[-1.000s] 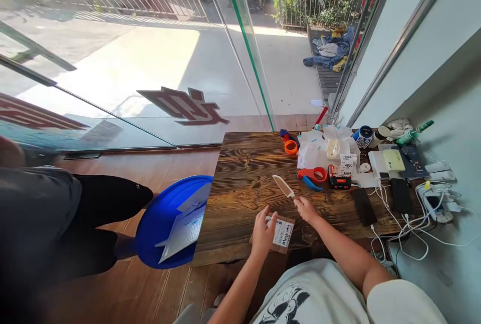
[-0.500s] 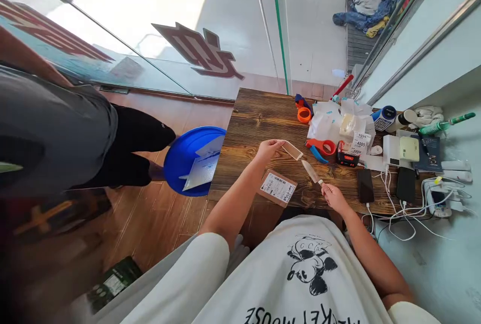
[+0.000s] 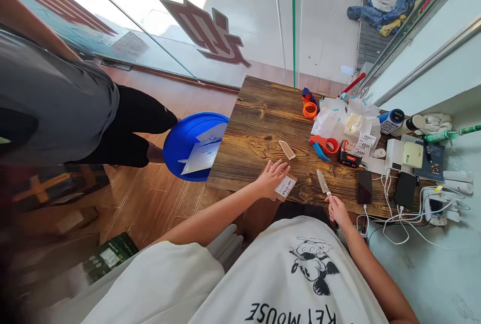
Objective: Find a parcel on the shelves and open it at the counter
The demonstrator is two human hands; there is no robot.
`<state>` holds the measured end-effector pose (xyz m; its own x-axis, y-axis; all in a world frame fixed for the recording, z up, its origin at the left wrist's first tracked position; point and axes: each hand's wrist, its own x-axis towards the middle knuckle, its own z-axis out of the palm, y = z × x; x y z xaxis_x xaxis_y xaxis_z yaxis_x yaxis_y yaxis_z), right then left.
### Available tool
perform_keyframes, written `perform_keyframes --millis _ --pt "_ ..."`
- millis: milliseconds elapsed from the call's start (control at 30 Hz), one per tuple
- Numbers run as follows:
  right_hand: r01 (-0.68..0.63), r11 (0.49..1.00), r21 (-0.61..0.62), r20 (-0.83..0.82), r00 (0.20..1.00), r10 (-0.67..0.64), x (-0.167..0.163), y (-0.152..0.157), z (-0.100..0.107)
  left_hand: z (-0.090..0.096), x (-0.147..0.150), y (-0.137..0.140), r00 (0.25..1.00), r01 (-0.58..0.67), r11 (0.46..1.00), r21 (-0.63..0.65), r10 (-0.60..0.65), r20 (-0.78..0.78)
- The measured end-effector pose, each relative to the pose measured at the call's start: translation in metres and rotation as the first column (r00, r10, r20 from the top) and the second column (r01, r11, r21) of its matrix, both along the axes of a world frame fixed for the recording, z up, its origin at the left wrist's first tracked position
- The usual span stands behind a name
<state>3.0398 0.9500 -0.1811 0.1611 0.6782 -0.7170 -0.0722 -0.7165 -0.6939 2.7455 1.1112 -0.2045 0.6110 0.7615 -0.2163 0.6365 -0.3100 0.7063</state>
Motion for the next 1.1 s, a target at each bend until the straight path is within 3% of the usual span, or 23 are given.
perform_keyframes --millis 100,267,400,500,600,767,933,1100 --pt "-0.026 1.000 0.013 -0.022 0.999 0.026 -0.010 0.005 -0.010 -0.008 -0.007 -0.034 0.998 0.046 0.990 0.130 -0.041 -0.039" --pt "-0.092 0.995 0.021 -0.040 0.995 0.093 -0.011 0.016 -0.020 -0.031 -0.016 -0.059 0.994 -0.044 0.943 0.329 0.075 -0.082" --pt "-0.155 0.988 0.023 -0.032 0.987 0.156 -0.004 0.022 -0.023 -0.043 -0.024 -0.095 0.990 -0.042 0.913 0.406 0.094 -0.109" --pt "-0.201 0.979 0.027 -0.012 0.979 0.202 0.004 0.023 -0.023 -0.038 -0.022 -0.116 0.989 -0.011 0.903 0.430 0.073 -0.127" --pt "-0.247 0.968 0.039 0.023 0.969 0.246 0.015 0.020 -0.019 -0.025 -0.010 -0.110 0.985 -0.023 0.900 0.436 0.094 -0.142" --pt "-0.334 0.938 0.088 0.095 0.941 0.326 0.033 0.008 -0.005 -0.016 0.013 -0.064 0.986 -0.027 0.922 0.387 0.087 -0.140" --pt "-0.414 0.889 0.193 0.217 0.902 0.373 0.038 -0.004 0.009 -0.019 0.013 -0.049 0.946 -0.242 0.911 0.334 0.298 -0.128" --pt "-0.474 0.845 0.247 0.283 0.869 0.405 0.023 0.001 0.004 -0.023 0.002 -0.050 0.903 -0.378 0.874 0.305 0.421 -0.089"
